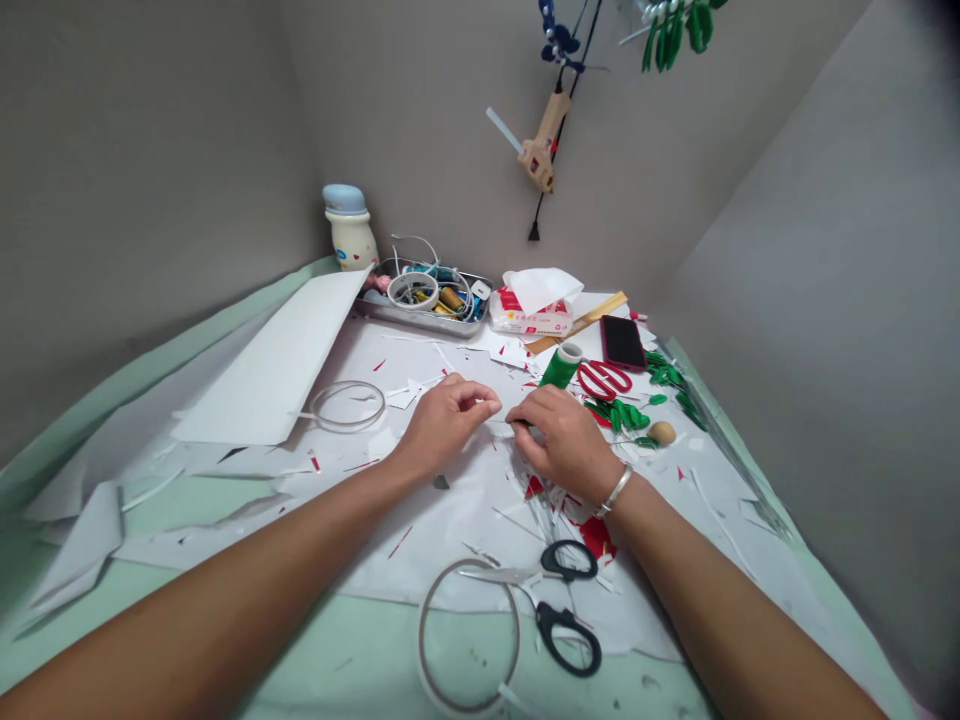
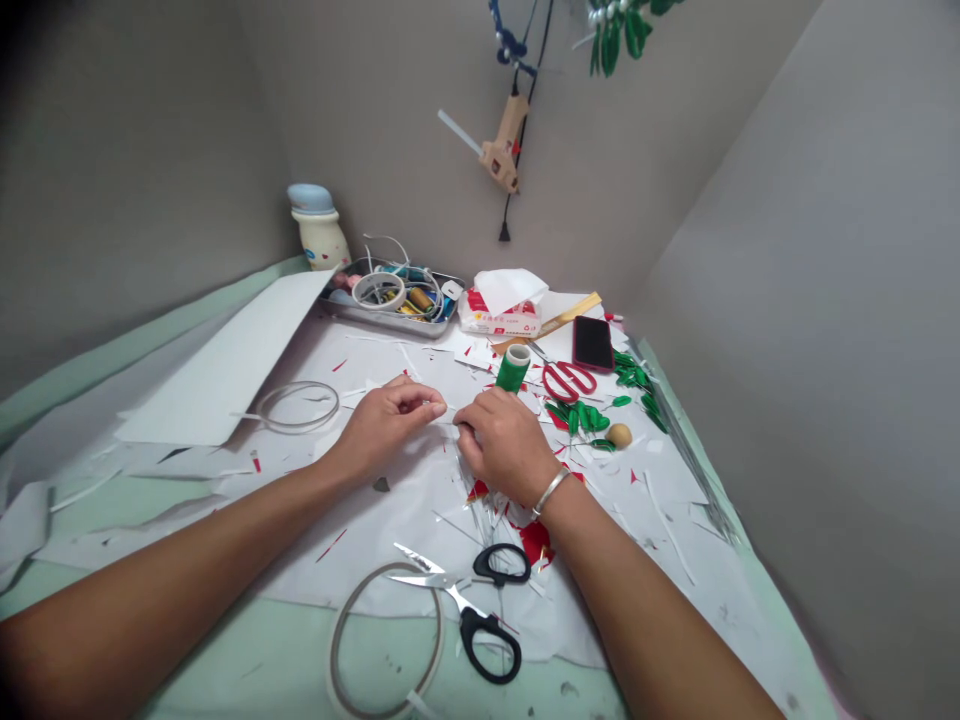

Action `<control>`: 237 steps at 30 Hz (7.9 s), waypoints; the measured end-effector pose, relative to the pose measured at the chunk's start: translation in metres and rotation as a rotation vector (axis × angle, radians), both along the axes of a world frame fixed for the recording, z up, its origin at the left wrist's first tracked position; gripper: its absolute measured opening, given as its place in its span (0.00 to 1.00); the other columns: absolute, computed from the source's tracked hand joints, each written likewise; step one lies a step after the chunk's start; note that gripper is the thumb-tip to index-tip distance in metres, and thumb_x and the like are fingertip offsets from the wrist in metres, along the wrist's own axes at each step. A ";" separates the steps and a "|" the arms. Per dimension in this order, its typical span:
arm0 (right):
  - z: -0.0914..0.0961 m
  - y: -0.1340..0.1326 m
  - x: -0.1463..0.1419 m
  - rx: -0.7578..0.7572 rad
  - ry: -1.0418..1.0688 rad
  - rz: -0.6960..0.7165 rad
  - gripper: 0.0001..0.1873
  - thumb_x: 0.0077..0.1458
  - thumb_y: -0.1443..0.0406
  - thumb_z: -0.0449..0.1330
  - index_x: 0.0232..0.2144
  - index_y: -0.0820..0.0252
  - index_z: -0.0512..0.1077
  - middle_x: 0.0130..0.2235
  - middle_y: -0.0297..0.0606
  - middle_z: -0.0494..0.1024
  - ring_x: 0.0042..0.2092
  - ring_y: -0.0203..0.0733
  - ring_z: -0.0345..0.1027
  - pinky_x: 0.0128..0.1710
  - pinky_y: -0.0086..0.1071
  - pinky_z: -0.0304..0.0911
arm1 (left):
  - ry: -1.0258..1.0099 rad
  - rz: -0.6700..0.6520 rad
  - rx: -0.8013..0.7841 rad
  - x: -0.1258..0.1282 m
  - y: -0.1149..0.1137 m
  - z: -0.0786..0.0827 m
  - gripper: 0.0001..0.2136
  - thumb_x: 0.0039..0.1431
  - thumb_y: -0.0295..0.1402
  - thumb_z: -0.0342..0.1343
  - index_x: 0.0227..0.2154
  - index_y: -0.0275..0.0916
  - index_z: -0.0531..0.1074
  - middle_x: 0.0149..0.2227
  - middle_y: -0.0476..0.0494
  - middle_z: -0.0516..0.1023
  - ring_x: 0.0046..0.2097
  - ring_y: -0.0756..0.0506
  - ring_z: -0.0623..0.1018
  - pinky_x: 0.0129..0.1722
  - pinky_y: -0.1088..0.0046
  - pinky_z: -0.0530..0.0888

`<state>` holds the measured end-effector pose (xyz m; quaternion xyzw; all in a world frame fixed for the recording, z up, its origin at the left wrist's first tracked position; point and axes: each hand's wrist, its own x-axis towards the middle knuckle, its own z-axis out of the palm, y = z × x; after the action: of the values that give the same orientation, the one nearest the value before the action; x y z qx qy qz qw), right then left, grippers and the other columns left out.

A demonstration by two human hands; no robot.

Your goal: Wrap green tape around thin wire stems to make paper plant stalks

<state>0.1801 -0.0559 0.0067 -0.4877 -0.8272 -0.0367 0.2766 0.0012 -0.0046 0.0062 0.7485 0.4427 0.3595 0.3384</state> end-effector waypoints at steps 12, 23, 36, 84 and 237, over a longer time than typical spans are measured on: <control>-0.003 0.000 -0.010 0.061 0.438 -0.095 0.09 0.57 0.69 0.54 0.37 0.56 0.73 0.34 0.37 0.75 0.38 0.42 0.66 0.41 0.37 0.62 | 0.013 -0.105 0.013 0.004 -0.006 -0.006 0.10 0.53 0.41 0.56 0.32 0.43 0.78 0.29 0.49 0.69 0.30 0.49 0.69 0.34 0.72 0.65; -0.005 -0.001 -0.010 -0.037 0.029 -0.076 0.07 0.53 0.71 0.55 0.33 0.59 0.73 0.33 0.41 0.73 0.38 0.45 0.63 0.41 0.37 0.60 | 0.048 -0.052 0.076 -0.002 0.002 -0.002 0.09 0.54 0.39 0.55 0.31 0.43 0.78 0.29 0.50 0.68 0.32 0.49 0.70 0.36 0.72 0.65; -0.002 0.000 -0.015 0.047 0.485 -0.113 0.08 0.56 0.71 0.54 0.34 0.58 0.73 0.32 0.36 0.74 0.37 0.40 0.65 0.39 0.34 0.61 | -0.018 -0.075 -0.048 0.006 -0.007 -0.005 0.10 0.53 0.40 0.56 0.32 0.42 0.78 0.29 0.50 0.71 0.31 0.49 0.71 0.34 0.72 0.66; -0.001 -0.002 -0.009 -0.103 0.289 -0.014 0.08 0.53 0.72 0.56 0.33 0.58 0.75 0.33 0.38 0.72 0.40 0.42 0.63 0.43 0.36 0.60 | 0.016 0.012 0.039 -0.002 0.005 -0.004 0.10 0.54 0.41 0.54 0.32 0.42 0.77 0.32 0.49 0.73 0.34 0.48 0.72 0.37 0.71 0.66; -0.007 0.002 -0.008 -0.046 0.264 -0.131 0.11 0.54 0.72 0.54 0.35 0.58 0.76 0.31 0.39 0.71 0.37 0.43 0.64 0.39 0.36 0.60 | 0.048 -0.074 0.117 0.010 -0.013 -0.009 0.08 0.55 0.36 0.54 0.32 0.43 0.78 0.30 0.49 0.67 0.32 0.49 0.69 0.34 0.73 0.65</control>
<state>0.1720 -0.0540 -0.0004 -0.5473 -0.7508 0.0287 0.3687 0.0108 -0.0180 -0.0026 0.7912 0.4012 0.3539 0.2963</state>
